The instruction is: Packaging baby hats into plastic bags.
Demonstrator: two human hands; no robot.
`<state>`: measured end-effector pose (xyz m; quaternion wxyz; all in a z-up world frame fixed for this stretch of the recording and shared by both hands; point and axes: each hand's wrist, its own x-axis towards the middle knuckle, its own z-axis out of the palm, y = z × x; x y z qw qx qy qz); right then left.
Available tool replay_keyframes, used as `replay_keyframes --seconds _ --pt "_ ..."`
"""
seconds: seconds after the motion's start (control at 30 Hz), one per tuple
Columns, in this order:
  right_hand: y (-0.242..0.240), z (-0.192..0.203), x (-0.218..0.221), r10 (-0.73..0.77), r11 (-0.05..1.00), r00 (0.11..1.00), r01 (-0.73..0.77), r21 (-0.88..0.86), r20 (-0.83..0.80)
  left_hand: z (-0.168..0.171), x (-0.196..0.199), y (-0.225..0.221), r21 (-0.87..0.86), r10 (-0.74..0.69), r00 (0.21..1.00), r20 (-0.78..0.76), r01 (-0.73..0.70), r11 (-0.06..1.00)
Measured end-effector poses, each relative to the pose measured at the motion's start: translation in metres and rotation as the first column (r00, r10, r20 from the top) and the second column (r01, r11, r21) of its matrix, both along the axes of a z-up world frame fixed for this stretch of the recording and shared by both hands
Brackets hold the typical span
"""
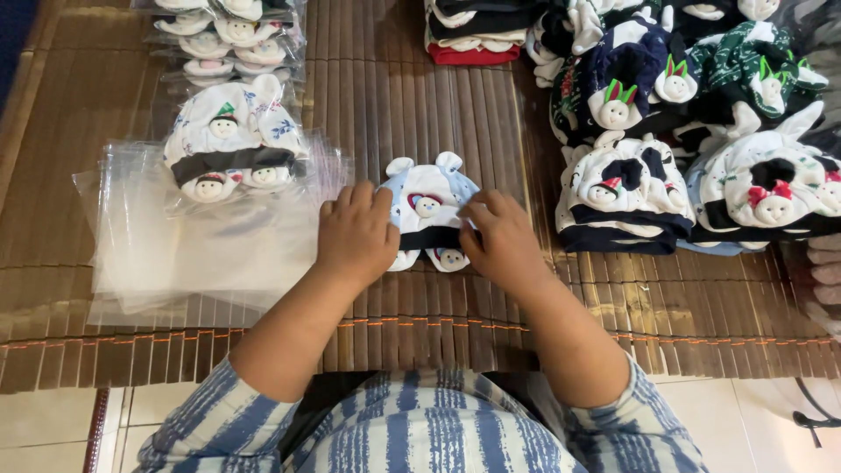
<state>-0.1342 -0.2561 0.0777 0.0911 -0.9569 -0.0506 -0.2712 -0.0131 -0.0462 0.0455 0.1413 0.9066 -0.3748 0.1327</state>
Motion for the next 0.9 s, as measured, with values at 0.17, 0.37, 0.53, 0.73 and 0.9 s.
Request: replay_keyframes --seconds 0.17,0.37,0.53,0.73,0.9 --pt "0.011 -0.044 0.058 0.098 0.989 0.992 -0.107 0.102 0.085 -0.04 0.016 -0.046 -0.177 -0.211 0.975 0.076 0.221 0.959" --pt "0.01 -0.064 0.055 -0.002 1.0 0.997 0.002 -0.002 -0.072 -0.049 0.015 -0.038 -0.053 -0.161 0.985 0.062 0.165 0.985" --pt "0.012 -0.063 0.052 -0.095 0.995 0.965 0.089 -0.037 -0.245 -0.049 0.016 -0.04 -0.016 -0.142 0.99 0.003 0.142 0.99" --pt "0.015 -0.032 0.047 -0.184 0.978 0.776 0.203 -0.037 -0.603 -0.042 0.014 -0.037 0.061 -0.116 0.98 -0.16 0.128 0.99" --pt "0.013 -0.022 0.048 -0.184 0.978 0.702 0.204 -0.054 -0.688 -0.034 0.013 -0.036 0.086 -0.124 0.975 -0.187 0.142 0.986"
